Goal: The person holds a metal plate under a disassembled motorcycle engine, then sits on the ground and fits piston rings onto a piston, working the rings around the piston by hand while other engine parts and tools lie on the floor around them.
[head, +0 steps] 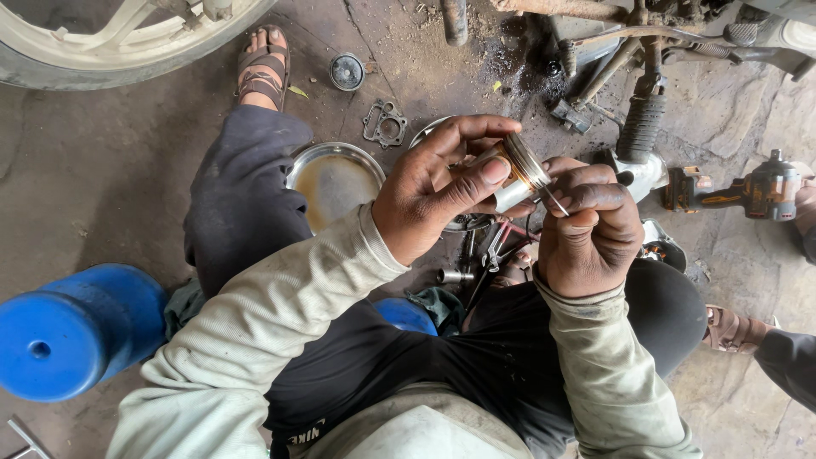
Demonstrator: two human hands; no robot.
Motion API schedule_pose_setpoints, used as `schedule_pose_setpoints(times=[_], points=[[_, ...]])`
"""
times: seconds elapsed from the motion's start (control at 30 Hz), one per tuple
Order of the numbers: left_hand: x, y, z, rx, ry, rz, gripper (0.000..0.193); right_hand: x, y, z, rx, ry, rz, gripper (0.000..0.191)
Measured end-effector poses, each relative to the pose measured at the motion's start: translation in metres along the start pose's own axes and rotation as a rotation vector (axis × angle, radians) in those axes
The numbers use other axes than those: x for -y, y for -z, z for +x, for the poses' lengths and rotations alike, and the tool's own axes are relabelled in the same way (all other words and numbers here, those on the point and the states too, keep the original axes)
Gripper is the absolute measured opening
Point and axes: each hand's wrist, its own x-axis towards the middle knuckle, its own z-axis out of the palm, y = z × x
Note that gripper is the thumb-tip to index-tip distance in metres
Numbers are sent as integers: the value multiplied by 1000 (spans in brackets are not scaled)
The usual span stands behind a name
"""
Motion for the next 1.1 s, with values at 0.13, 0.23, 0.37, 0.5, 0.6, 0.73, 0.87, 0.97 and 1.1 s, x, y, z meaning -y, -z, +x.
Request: schedule_pose_setpoints(times=[0.13, 0.23, 0.37, 0.5, 0.6, 0.73, 0.87, 0.97, 1.1], points=[[-2, -1, -1, -11, 40, -37, 45, 0, 0, 0, -1, -6, -18, 32], [-1, 1, -3, 15, 19, -16, 47, 1, 1, 0, 14, -18, -11, 33], [2, 4, -2, 15, 60, -50, 49, 4, 3, -1, 32, -63, -65, 32], [6, 3, -1, 6, 78, -114, 48, 10, 5, -3, 30, -92, -110, 32], [5, 2, -1, 16, 90, -144, 49, 13, 6, -3, 20, -113, -71, 33], [2, 1, -2, 71, 99, -138, 49, 14, 7, -1, 47, -96, -19, 34], [0, 0, -2, 73, 50, -78, 50, 14, 7, -1, 12, -121, 9, 39], [-2, 0, -2, 54, 68, -73, 50, 13, 7, 0, 3, -149, 43, 39], [-4, 2, -4, 83, 73, -111, 48, 15, 7, 3, 23, -181, 99, 37]])
